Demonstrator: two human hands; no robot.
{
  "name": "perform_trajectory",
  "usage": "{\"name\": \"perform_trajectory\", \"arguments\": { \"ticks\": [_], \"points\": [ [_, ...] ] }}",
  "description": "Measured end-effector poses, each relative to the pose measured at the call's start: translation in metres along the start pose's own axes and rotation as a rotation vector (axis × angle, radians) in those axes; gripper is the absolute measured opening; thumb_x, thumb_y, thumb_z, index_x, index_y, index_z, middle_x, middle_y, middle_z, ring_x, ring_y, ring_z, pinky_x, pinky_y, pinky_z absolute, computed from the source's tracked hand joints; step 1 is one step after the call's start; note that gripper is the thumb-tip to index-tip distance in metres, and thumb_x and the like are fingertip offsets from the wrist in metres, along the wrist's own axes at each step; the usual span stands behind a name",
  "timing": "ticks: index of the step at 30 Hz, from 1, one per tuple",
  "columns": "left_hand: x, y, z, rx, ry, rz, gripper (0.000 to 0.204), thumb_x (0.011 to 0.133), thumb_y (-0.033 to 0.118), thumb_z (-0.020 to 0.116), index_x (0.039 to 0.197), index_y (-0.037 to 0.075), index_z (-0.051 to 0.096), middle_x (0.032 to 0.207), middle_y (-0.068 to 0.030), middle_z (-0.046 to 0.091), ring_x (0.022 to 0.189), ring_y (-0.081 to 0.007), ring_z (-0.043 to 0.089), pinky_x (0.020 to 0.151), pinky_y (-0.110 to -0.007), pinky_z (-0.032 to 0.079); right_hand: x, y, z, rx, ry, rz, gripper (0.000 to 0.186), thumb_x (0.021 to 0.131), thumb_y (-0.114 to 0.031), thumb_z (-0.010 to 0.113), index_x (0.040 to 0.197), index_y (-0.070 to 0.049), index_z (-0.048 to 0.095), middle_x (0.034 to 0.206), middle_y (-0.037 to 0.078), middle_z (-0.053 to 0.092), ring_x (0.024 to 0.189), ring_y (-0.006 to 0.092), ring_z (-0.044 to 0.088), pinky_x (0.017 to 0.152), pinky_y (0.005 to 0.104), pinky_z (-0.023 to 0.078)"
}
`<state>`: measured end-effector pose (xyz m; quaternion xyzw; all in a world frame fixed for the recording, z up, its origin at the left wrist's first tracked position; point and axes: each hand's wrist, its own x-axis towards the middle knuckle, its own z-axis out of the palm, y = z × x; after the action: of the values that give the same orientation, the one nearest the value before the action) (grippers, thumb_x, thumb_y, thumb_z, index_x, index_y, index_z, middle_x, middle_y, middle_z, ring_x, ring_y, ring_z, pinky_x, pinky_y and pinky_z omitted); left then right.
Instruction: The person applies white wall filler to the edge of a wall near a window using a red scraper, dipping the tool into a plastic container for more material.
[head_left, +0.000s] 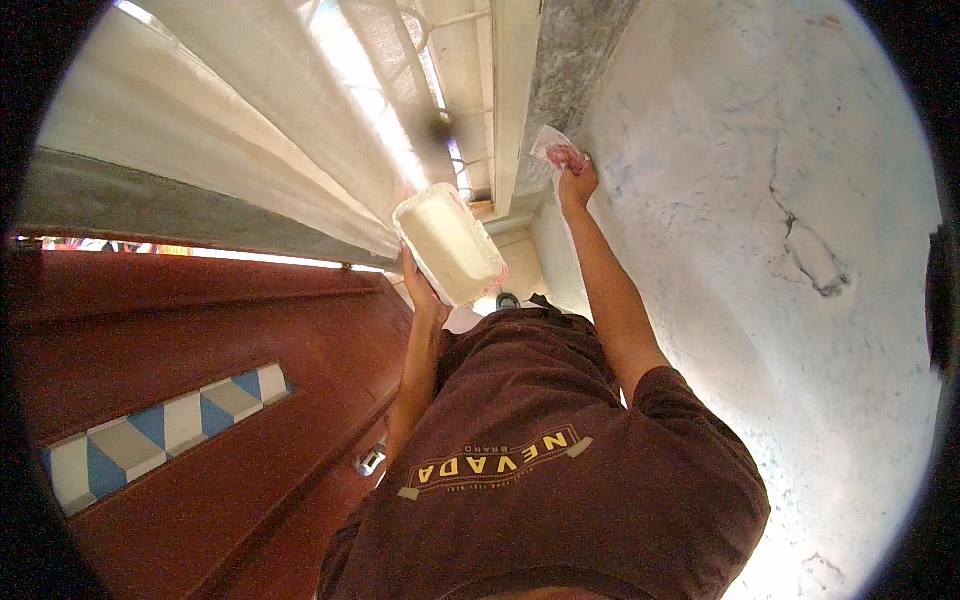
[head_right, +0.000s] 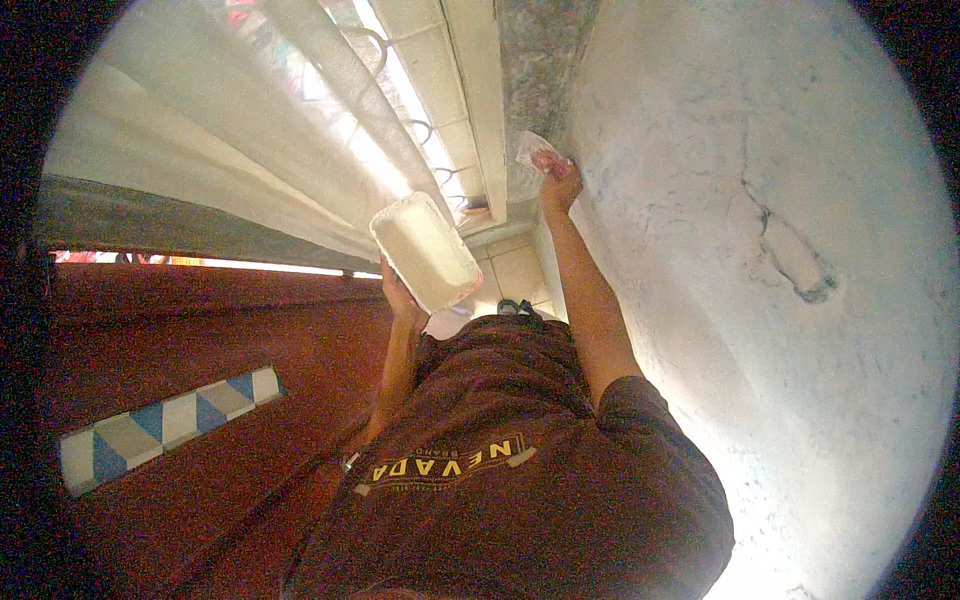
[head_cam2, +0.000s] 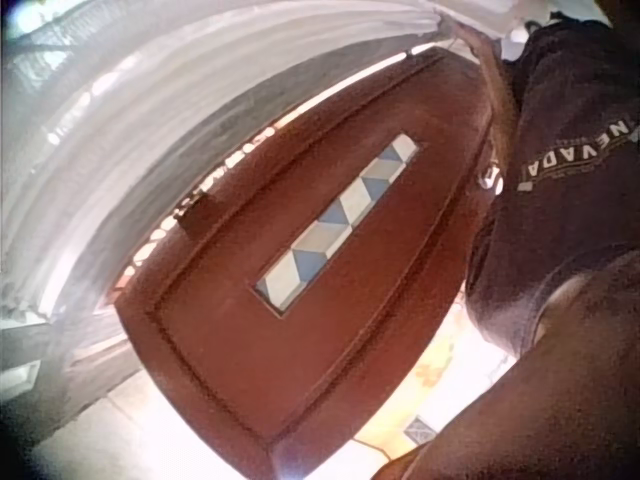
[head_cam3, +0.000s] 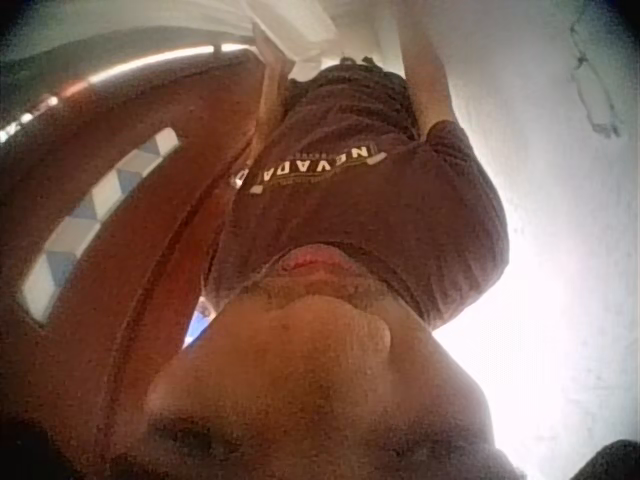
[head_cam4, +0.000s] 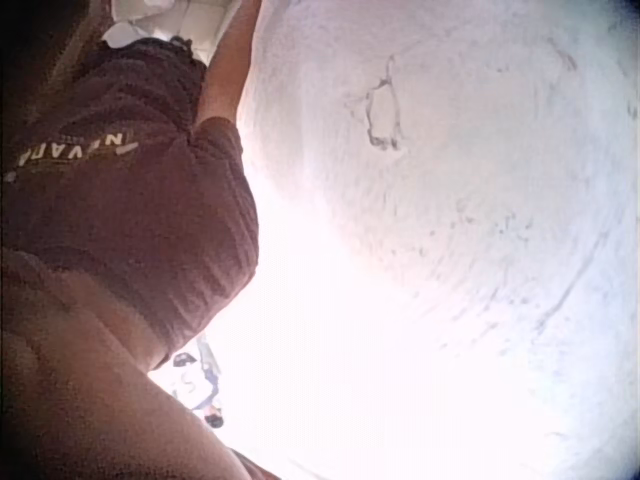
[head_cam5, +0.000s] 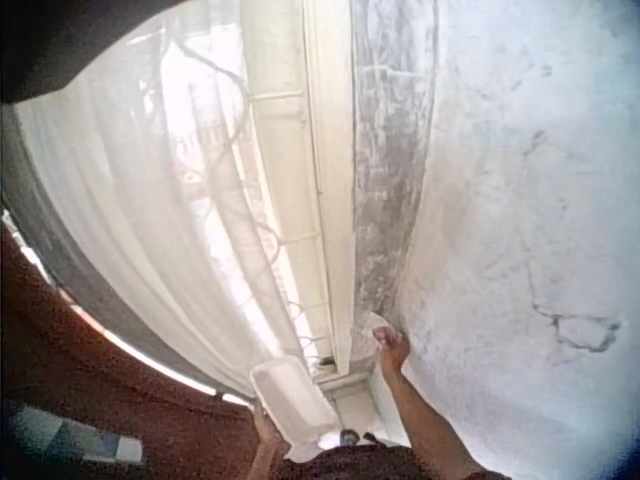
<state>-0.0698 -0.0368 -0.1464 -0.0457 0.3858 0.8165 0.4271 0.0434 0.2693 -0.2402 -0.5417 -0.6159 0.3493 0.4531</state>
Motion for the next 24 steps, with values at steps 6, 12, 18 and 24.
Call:
{"name": "perform_trajectory", "arguments": {
  "ticks": [6, 12, 18, 24],
  "points": [
    [0.001, -0.003, 0.000, -0.083, -0.054, -0.054, 0.063, 0.101, 0.056, 0.038, 0.145, 0.010, 0.040, 0.139, -0.0105, 0.052, 0.125, -0.0269, 0.054, 0.105, -0.042, 0.045, -0.038, 0.038, -0.009, -0.030, 0.049, 0.183, 0.026, 0.087, -0.010, 0.068, 0.112, -0.003, 0.069, 0.095, 0.009, 0.074, 0.086, 0.0259, 0.070, 0.081, 0.0360, 0.054],
    [-0.014, 0.011, -0.020, -0.049, -0.044, -0.024, 0.061, 0.103, 0.054, 0.035, 0.145, 0.009, 0.040, 0.139, -0.0115, 0.052, 0.123, -0.0266, 0.056, 0.104, -0.042, 0.047, -0.040, -0.079, -0.017, -0.015, -0.288, -0.284, 0.018, 0.090, -0.005, 0.064, 0.107, 0.001, 0.066, 0.091, 0.011, 0.072, 0.085, 0.0256, 0.070, 0.075, 0.0366, 0.054],
    [-0.018, 0.003, -0.005, 0.006, -0.086, -0.064, 0.064, 0.103, 0.056, 0.034, 0.146, 0.009, 0.040, 0.139, -0.0114, 0.052, 0.122, -0.0261, 0.056, 0.104, -0.042, 0.047, 0.021, -0.036, 0.002, 0.053, -0.101, -0.357, 0.016, 0.083, 0.001, 0.062, 0.098, 0.000, 0.067, 0.089, 0.016, 0.071, 0.087, 0.0306, 0.070, 0.075, 0.0403, 0.053],
    [-0.025, 0.007, -0.017, 0.033, -0.047, -0.078, 0.065, 0.102, 0.057, 0.035, 0.146, 0.009, 0.040, 0.139, -0.0107, 0.053, 0.122, -0.0267, 0.056, 0.105, -0.041, 0.046, -0.044, -0.004, 0.016, 0.289, 0.150, -0.064, 0.024, 0.082, -0.002, 0.064, 0.105, 0.000, 0.068, 0.105, 0.019, 0.072, 0.089, 0.0304, 0.069, 0.080, 0.0447, 0.053]
  ]
}}
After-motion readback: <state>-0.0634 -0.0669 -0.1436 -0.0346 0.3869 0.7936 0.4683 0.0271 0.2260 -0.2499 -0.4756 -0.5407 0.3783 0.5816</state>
